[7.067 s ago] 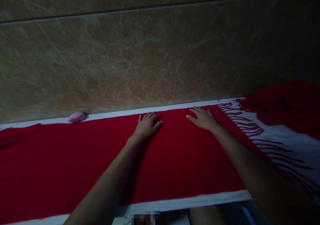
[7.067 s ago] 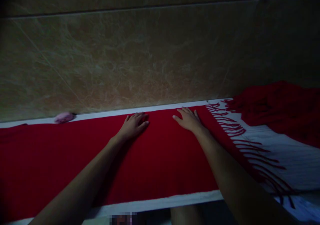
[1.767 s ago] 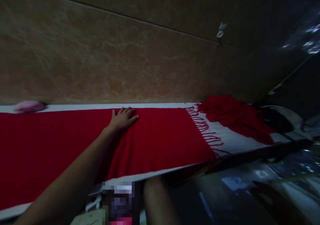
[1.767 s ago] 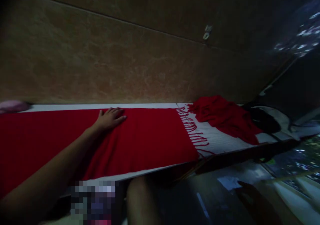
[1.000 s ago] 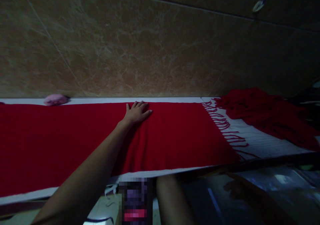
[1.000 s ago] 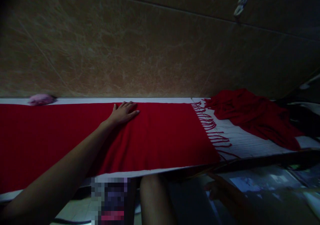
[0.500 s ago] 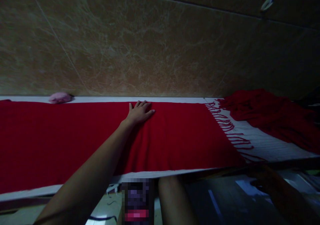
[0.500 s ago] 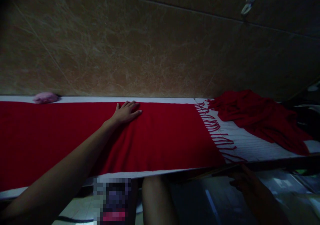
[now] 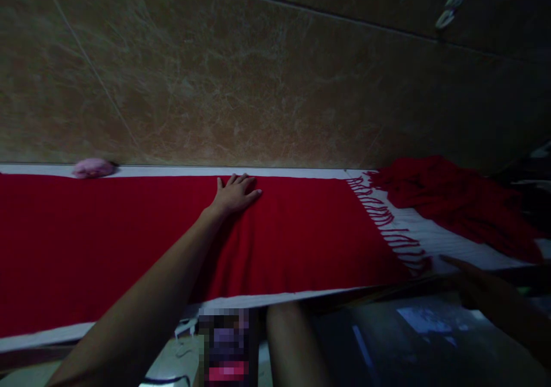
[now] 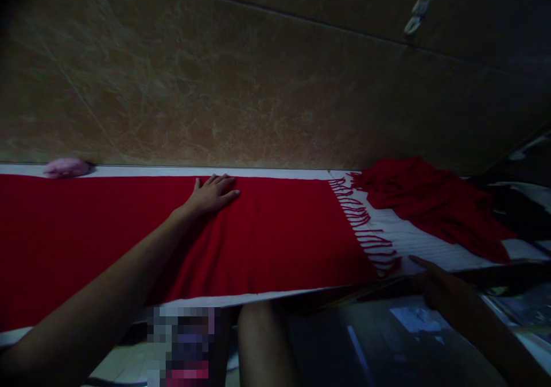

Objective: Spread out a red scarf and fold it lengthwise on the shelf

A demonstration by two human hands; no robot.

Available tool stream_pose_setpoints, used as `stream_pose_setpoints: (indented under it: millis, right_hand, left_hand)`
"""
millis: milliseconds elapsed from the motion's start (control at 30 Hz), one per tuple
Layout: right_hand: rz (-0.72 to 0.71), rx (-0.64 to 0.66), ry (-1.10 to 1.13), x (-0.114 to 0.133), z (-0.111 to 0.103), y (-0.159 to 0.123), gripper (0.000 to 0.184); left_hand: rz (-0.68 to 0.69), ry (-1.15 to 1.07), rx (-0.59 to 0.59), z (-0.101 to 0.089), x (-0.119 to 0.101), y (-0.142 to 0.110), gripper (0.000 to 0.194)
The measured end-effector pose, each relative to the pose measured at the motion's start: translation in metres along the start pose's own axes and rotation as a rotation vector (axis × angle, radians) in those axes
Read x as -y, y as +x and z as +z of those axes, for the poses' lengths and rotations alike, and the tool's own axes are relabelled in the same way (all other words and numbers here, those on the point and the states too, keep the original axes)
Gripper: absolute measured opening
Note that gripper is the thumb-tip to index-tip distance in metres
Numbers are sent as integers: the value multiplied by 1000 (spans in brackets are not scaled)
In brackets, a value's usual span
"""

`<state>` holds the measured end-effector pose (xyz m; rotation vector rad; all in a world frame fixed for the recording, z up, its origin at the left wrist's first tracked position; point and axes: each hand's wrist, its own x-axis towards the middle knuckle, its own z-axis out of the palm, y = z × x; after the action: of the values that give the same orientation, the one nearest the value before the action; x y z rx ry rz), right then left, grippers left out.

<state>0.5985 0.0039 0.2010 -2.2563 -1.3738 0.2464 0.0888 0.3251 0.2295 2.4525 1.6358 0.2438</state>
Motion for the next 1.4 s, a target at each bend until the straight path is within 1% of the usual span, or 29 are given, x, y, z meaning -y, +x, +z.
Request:
stream_pose_setpoints:
  millis: [67, 100, 133, 167, 233, 267, 333, 433, 500, 600, 733, 800, 867, 933, 1000, 1033, 1067, 1133, 1167, 1233, 1300, 1367, 1400]
  right_hand:
    - [39, -16, -15, 15, -17, 3, 56]
    - [21, -74, -35, 26, -22, 4, 55]
    - [-26, -123, -34, 38, -23, 5, 54]
    - [-95, -143, -14, 49, -21, 7, 53]
    - [-304, -129, 4, 67, -8, 17, 56]
    - [-396, -96, 3, 72, 0, 24, 59]
    - [-484, 15, -62, 76, 16, 38, 63]
    - [-528, 182, -204, 76, 33, 55, 60]
    - [-558, 237, -265, 76, 39, 64, 57]
    - [-583, 233, -319, 77, 45, 76, 55]
    - [-516, 192, -307, 85, 46, 86, 53]
    - [-522, 98, -245, 89, 44, 81, 50]
    - [-587, -60, -140, 94, 39, 65, 41]
    - [-669, -185, -19, 99, 35, 39, 29]
    - [-718, -224, 41, 102, 32, 7, 24]
    - [-736, -229, 24, 102, 32, -9, 28]
    - [-750, -216, -15, 102, 32, -22, 37]
    - [-790, -174, -101, 98, 33, -41, 54]
    - [-809, -152, -122, 94, 33, -46, 58]
    - [-833, -160, -106, 84, 30, -47, 56]
    - [-812, -227, -70, 72, 24, -43, 45]
    - [-745, -280, -57, 65, 18, -38, 35]
    - [-709, -283, -54, 64, 17, -37, 32]
  left_hand:
    - [2, 17, 1, -1, 0, -1, 68]
    - [2, 29, 5, -2, 0, -1, 68]
    - [6, 41, 1, -1, 1, 0, 69]
    - [14, 49, 4, -1, 1, 1, 69]
    - [22, 62, 10, 1, 2, 3, 69]
    - [19, 72, 23, 1, 2, 4, 69]
    - [7, 91, 50, 2, 2, 5, 70]
    - [-3, 83, 64, 2, 3, 7, 73]
    - [1, 56, 51, 3, 5, 9, 75]
    - [-9, 50, 46, 3, 8, 15, 78]
    - [8, 57, 47, 2, 10, 17, 85]
    - [46, 29, 13, 2, 12, 17, 87]
    - [71, -16, -31, 3, 16, 17, 86]
    - [74, -43, -46, 6, 19, 18, 85]
    - [52, -33, -24, 7, 19, 19, 87]
    - [31, -15, -10, 7, 19, 20, 86]
    - [11, 8, 3, 7, 17, 20, 85]
    - [-11, 69, 29, 5, 14, 19, 81]
    - [-8, 100, 42, 4, 12, 19, 78]
    - [16, 148, 62, 1, 9, 17, 74]
    - [25, 165, 63, -1, 7, 15, 71]
    - [15, 165, 53, -2, 5, 13, 69]
    - [9, 164, 53, -2, 5, 13, 69]
